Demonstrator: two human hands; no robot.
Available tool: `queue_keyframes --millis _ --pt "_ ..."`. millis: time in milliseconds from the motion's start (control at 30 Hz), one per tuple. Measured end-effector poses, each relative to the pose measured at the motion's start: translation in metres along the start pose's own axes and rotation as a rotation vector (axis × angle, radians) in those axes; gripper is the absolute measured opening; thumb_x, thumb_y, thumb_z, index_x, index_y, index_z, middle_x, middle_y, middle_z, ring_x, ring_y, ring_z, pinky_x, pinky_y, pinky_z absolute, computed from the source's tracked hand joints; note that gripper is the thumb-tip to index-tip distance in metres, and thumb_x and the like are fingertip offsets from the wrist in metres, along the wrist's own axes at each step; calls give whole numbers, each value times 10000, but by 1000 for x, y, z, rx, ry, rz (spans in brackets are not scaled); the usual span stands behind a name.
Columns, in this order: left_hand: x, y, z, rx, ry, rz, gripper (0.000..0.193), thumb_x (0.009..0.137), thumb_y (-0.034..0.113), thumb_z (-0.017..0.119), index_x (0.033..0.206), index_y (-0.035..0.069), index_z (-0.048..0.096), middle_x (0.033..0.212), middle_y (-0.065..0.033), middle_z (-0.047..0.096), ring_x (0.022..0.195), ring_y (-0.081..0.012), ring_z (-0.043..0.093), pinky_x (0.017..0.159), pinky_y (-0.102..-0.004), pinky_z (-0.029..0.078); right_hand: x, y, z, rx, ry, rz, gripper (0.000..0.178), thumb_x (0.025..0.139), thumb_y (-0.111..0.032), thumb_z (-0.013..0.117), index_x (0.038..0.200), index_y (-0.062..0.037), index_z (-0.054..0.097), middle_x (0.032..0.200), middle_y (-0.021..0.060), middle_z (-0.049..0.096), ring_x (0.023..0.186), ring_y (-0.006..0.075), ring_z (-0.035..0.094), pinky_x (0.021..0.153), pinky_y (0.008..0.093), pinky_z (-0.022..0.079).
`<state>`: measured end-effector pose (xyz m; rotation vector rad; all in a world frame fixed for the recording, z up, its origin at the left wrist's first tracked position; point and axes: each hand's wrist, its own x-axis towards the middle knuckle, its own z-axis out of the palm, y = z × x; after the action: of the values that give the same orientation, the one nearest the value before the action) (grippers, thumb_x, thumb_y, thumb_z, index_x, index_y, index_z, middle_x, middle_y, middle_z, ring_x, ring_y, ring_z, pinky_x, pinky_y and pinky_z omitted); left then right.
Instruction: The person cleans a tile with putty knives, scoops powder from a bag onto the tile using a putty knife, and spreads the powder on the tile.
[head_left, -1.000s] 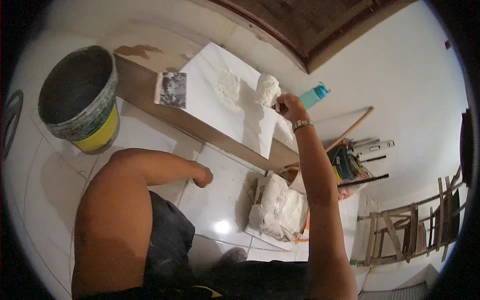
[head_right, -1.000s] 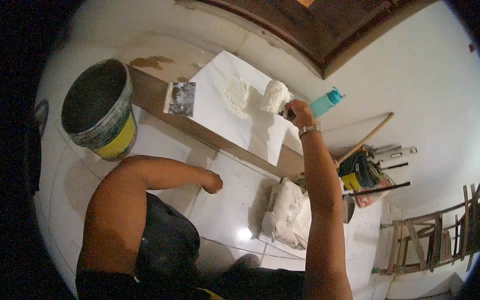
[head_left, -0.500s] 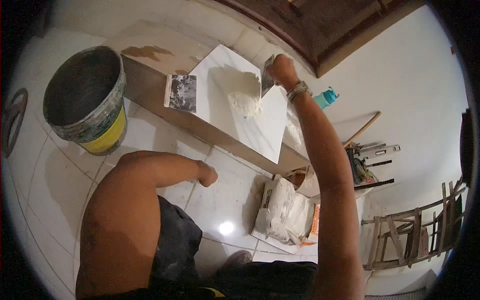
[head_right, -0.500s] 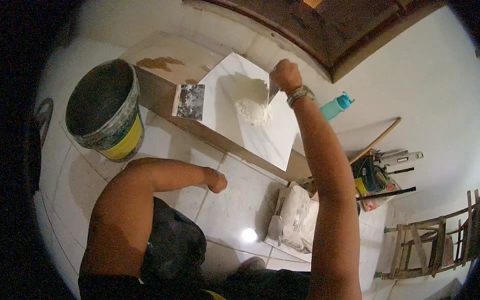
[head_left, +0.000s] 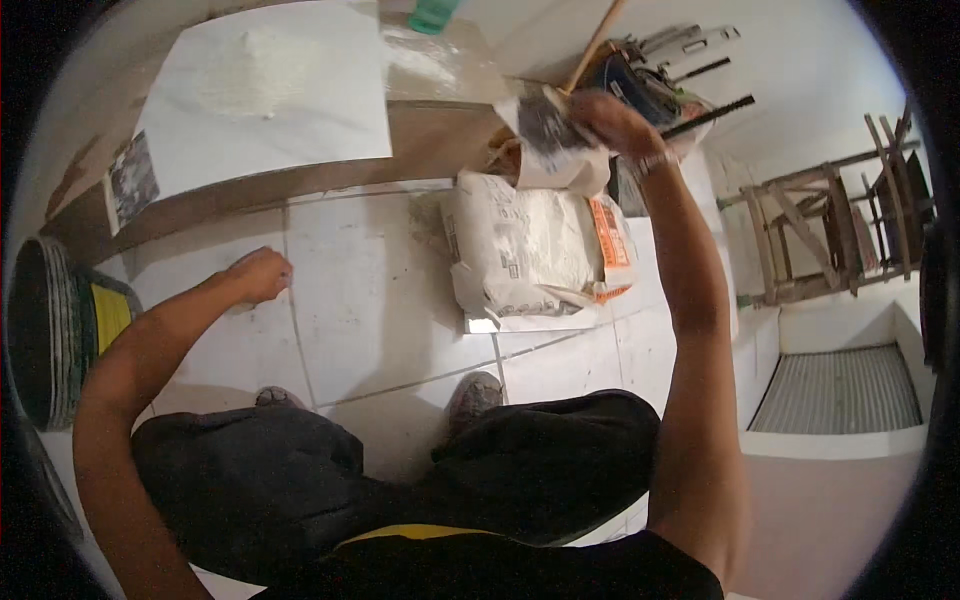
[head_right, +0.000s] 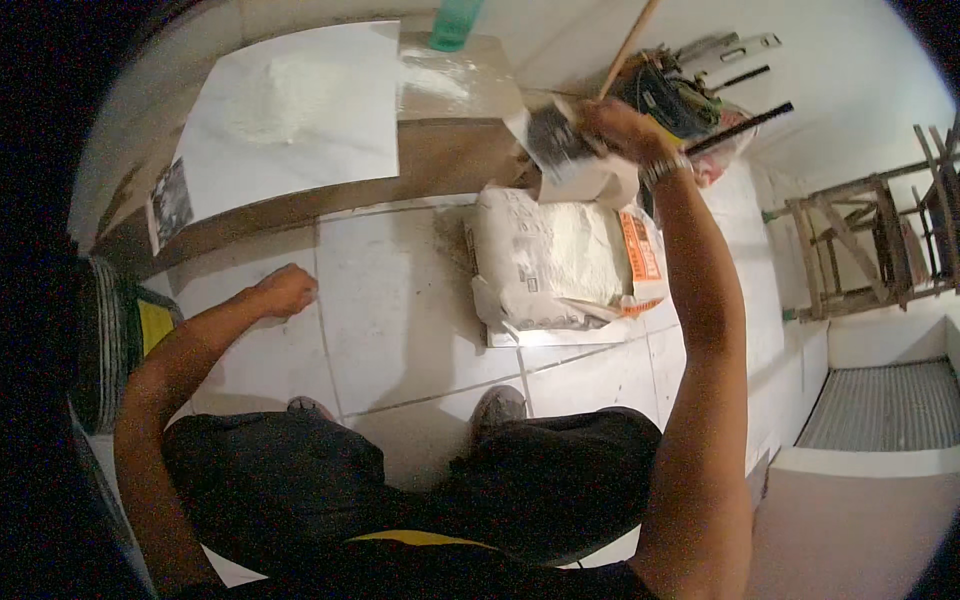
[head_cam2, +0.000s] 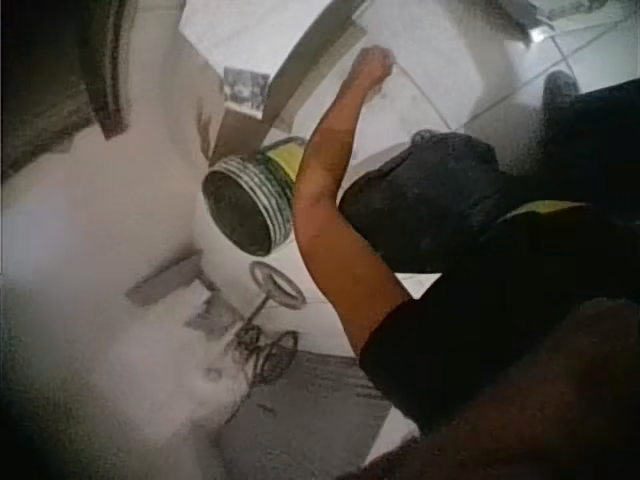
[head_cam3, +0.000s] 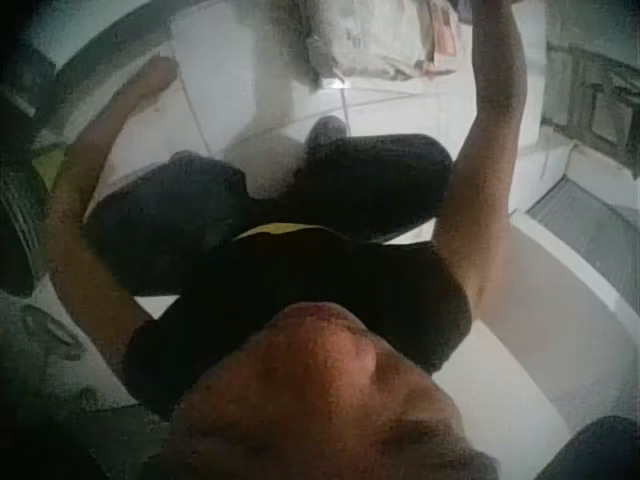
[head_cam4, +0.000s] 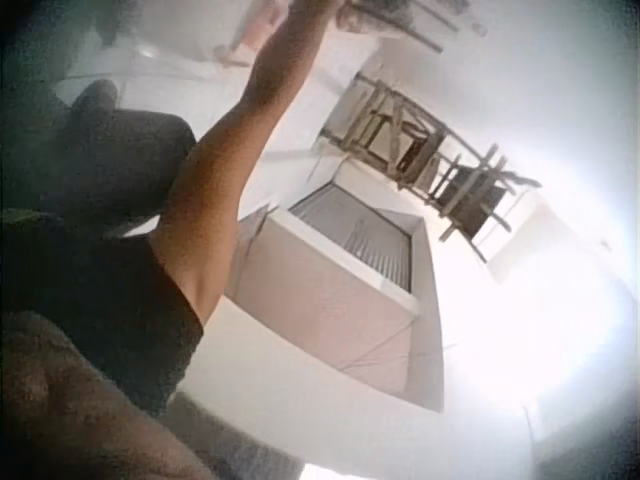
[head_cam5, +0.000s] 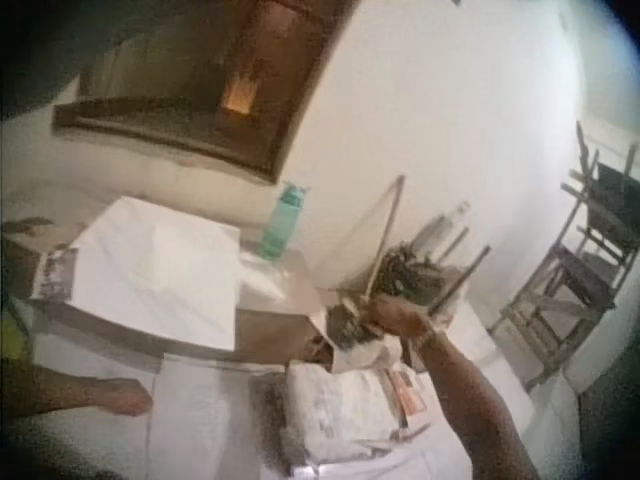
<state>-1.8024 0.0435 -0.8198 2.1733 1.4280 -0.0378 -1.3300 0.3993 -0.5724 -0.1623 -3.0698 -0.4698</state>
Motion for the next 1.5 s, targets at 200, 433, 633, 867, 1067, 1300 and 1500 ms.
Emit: queue_keyframes --millis 200,433,633,867,1067,1300,1500 --pt "-12 14 18 -101 -122 -136 165 810 193 608 777 36 647 782 -212 637 781 -404 610 727 -483 489 -159 -49 99 610 -499 803 297 795 -222 621 1007 -17 648 944 174 668 848 304 665 760 408 550" --pt "6 54 20 -33 -64 -16 164 814 127 605 908 -3 641 850 -212 629 835 -385 607 774 -456 490 -162 -72 169 153 -271 1197 244 839 -248 541 866 -42 669 840 217 679 773 356 683 691 453 544" --pt "48 74 6 -114 -130 41 270 827 125 565 1064 10 626 1039 -215 632 983 -393 593 873 -444 482 -173 -102 210 37 -93 1037 222 862 -184 485 858 -73 677 793 212 668 686 392 658 635 481 529" --pt "35 40 16 -114 -180 -18 259 835 158 570 1031 3 639 975 -219 659 928 -384 628 838 -444 501 -133 -142 183 256 -200 1023 198 788 -173 540 870 -106 707 873 211 672 828 368 663 729 462 531" --pt "30 14 22 -275 -195 -77 224 827 144 568 1006 35 648 903 -219 663 855 -394 638 777 -453 514 -147 -125 156 402 -367 1136 234 800 -158 542 950 -46 682 881 227 671 849 385 666 754 489 528" --pt "28 30 12 -167 -132 -27 211 818 138 567 983 34 645 914 -226 656 887 -395 631 796 -455 506 -162 -133 180 217 -441 1174 228 772 -141 560 876 40 652 892 300 650 868 420 663 743 473 541" --pt "24 23 20 -159 -206 -69 227 835 162 572 1010 34 637 929 -218 660 912 -392 631 808 -451 507 -95 -137 149 691 -419 1411 233 713 -143 599 840 52 616 813 248 661 840 367 679 745 469 542"
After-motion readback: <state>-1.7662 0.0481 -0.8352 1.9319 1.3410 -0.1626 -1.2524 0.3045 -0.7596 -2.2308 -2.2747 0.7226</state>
